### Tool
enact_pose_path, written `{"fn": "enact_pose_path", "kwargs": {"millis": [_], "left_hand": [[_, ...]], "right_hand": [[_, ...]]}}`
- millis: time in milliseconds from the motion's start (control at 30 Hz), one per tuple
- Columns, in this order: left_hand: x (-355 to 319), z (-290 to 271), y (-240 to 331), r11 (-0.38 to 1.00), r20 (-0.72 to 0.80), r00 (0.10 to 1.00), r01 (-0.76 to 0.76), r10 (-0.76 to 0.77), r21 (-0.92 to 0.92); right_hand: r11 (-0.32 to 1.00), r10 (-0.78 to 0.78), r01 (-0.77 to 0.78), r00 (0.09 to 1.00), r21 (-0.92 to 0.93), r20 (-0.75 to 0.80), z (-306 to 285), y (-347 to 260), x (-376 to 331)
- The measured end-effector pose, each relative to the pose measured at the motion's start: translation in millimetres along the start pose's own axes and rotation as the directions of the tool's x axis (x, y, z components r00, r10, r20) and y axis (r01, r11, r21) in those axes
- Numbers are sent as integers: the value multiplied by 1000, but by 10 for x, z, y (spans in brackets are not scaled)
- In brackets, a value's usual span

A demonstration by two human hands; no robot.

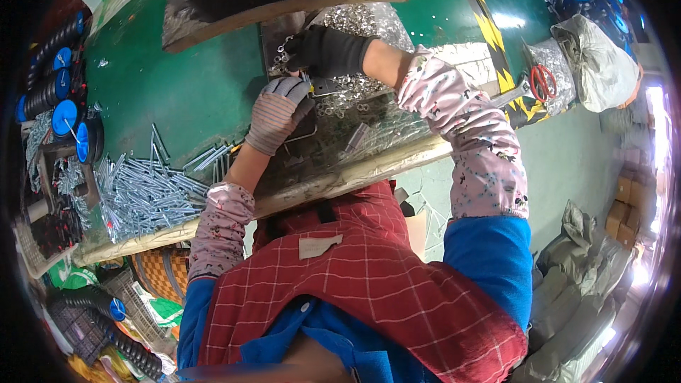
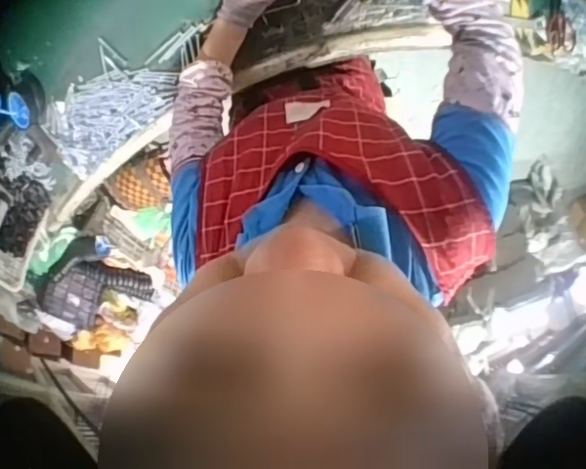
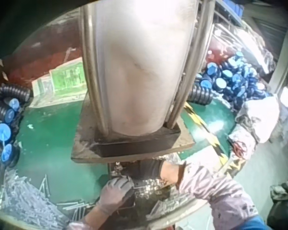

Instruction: The person repeatedly picks up metal rods and small metal rings, then wraps a yellow rubber band around each rod to secure the ring. The person handles the items one at a time and places the assembled units on the work surface.

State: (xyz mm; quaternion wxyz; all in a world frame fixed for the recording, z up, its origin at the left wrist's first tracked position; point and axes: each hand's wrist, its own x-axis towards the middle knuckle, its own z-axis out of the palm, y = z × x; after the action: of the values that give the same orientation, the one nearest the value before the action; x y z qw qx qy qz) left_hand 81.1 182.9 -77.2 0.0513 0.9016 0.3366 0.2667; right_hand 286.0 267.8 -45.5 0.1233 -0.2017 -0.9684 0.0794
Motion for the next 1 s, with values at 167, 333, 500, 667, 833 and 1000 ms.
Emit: {"fn": "enact_pose_path", "kwargs": {"millis": [167, 333, 500, 667, 833, 1000], "left_hand": [[-31, 85, -62, 999, -88, 996, -35, 36, 10], [-55, 135, -79, 993, -73, 996, -52, 60, 108], [-83, 176, -104, 984, -100, 993, -47, 65, 169], [-69, 151, -90, 982, -59, 996, -52, 64, 181], [-20, 68, -10, 997, -55, 998, -21, 24, 70], [-36, 25, -6, 995, -51, 999, -12, 16, 97]], "right_hand": [[998, -51, 51, 999, 35, -1, 58, 94, 38], [998, -61, 61, 998, -25, -15, 237, 149, 43], [990, -38, 37, 999, -136, 0, 89, 23, 44], [997, -30, 35, 997, -72, 77, -58, -11, 61], [976, -60, 91, 985, -198, 159, 101, 57, 60], [960, -65, 107, 984, -258, 166, -57, -76, 111]]}}
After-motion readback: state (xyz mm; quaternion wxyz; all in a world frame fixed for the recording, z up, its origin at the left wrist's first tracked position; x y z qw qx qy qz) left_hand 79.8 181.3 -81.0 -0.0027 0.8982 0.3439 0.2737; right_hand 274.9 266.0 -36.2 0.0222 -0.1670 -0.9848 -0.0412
